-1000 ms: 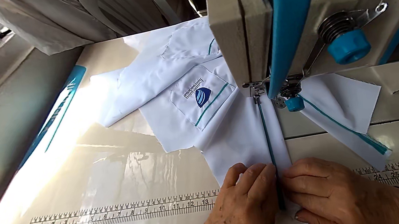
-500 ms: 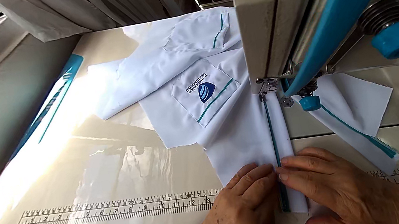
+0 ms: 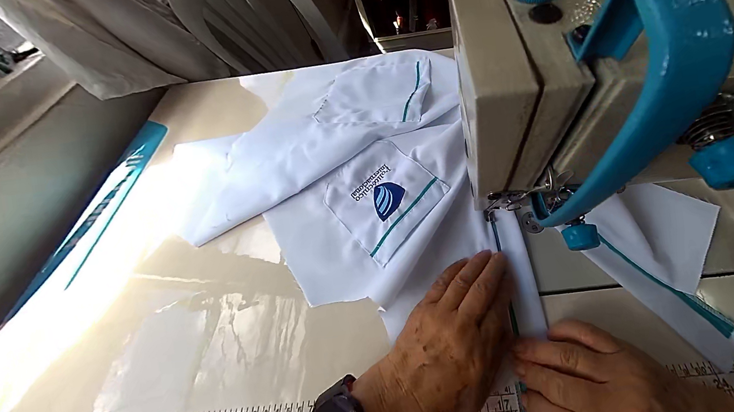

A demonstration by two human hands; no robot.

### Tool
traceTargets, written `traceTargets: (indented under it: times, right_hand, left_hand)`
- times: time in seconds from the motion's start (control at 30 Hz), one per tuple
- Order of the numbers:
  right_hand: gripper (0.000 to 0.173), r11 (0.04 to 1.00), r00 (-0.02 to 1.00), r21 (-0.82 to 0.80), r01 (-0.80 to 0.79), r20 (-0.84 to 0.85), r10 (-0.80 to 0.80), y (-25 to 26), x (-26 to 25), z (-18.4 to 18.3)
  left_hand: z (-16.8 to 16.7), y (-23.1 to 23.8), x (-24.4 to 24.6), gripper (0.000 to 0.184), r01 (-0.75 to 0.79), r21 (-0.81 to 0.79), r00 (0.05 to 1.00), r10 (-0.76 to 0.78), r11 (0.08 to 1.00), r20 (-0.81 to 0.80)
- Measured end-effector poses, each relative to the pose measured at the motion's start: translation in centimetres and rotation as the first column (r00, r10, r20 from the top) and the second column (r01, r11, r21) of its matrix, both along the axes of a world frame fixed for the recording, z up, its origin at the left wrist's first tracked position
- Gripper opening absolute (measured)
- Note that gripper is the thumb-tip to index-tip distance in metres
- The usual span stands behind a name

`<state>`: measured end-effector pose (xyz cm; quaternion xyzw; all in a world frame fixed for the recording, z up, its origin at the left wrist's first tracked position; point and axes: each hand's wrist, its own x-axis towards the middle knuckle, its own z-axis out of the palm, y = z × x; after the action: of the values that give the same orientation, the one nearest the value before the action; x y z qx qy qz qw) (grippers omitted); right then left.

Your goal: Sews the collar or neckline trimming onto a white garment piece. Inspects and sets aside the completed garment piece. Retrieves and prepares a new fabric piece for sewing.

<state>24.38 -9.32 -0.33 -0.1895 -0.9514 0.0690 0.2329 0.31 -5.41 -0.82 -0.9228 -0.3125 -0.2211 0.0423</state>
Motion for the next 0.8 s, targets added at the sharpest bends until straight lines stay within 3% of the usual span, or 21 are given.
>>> traceTargets:
  times: [0.13,0.27,0.47,0.63,0.8]
  right_hand:
    - [0.057,0.998,0.999,-0.059,-0.002,0.040,0.004,-0.2,0.3,0.4]
    - [0.060,0.993,0.999,-0.116,0.003,0.053,0.003,-0.5,0.6,0.6]
    - [0.064,0.987,0.998,-0.160,-0.005,0.065,0.015,-0.6,0.8,0.9]
    - [0.060,0.986,0.997,-0.167,-0.025,0.064,0.036,-0.2,0.9,1.2]
    - [0.053,0.984,0.998,-0.176,-0.037,0.043,0.045,0.5,1.0,1.1]
  left_hand:
    - [-0.3,0.2,-1.7,0.060,-0.006,-0.068,0.999,0.003,0.998,-0.040]
    - [-0.3,0.4,-2.6,0.057,0.065,-0.171,0.998,-0.061,0.983,0.030]
    - [-0.3,0.4,-2.3,0.055,0.071,-0.145,0.997,-0.067,0.987,0.032]
    - [-0.2,0.8,-2.9,0.054,0.152,-0.184,0.988,-0.148,0.971,0.034]
    - [0.0,1.2,-2.9,0.052,0.131,-0.214,0.991,-0.121,0.968,0.062]
